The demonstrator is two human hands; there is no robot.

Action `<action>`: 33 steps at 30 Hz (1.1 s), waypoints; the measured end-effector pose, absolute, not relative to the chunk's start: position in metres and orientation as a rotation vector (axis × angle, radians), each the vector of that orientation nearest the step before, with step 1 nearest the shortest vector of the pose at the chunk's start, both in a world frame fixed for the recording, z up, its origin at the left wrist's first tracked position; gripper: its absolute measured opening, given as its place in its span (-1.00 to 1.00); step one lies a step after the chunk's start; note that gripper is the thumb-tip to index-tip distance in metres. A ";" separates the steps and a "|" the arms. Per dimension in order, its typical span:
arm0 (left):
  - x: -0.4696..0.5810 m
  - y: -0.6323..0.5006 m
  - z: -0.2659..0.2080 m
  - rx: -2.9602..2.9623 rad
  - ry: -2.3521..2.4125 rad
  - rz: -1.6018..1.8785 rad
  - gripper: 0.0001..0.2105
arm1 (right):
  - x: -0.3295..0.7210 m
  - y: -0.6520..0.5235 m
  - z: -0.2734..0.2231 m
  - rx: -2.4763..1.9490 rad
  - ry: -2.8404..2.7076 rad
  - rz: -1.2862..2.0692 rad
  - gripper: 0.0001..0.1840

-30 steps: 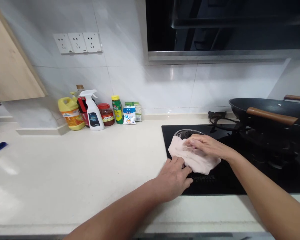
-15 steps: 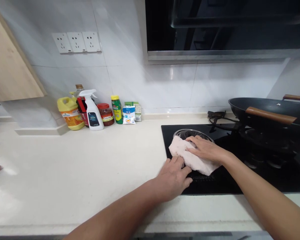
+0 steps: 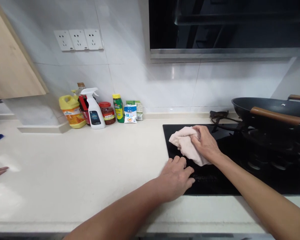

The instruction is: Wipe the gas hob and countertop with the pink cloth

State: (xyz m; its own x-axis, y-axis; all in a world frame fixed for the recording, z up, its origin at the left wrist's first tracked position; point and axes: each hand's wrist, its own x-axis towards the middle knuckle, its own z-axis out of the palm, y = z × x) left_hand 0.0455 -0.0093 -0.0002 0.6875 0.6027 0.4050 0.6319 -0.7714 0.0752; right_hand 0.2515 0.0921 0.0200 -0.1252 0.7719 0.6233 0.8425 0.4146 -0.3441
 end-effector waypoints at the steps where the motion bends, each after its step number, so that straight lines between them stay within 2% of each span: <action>1: 0.045 -0.010 0.000 -2.820 -1.030 -0.639 -0.78 | 0.251 0.091 0.019 -1.380 -2.012 -0.092 -0.53; 5: 0.045 -0.010 0.000 -2.822 -1.014 -0.659 -0.77 | 0.248 0.086 0.016 -1.449 -2.390 -0.029 -0.39; 10: 0.045 -0.009 -0.002 -2.813 -1.010 -0.665 -0.78 | 0.245 0.082 0.019 -1.451 -2.447 -0.014 -0.27; 17: 0.045 -0.008 -0.003 -2.809 -1.010 -0.663 -0.78 | 0.241 0.076 0.030 -1.403 -2.514 0.028 -0.28; 23: 0.046 -0.008 -0.001 -2.804 -1.020 -0.621 -0.78 | 0.236 0.072 0.040 -1.560 -2.472 -0.037 -0.40; 29: 0.044 -0.011 0.002 -2.834 -1.004 -0.631 -0.79 | 0.243 0.065 0.051 -1.779 -2.391 0.059 -0.46; 33: 0.044 -0.011 0.001 -2.822 -1.002 -0.623 -0.79 | 0.248 0.062 0.049 -1.665 -2.425 0.092 -0.45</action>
State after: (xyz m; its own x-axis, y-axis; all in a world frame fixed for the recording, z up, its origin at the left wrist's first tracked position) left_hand 0.0438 -0.0110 0.0012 0.7027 0.5868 0.4024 0.6204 -0.7822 0.0572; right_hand 0.2479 0.0620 0.0486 -0.3463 0.9294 0.1274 0.9171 0.3640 -0.1624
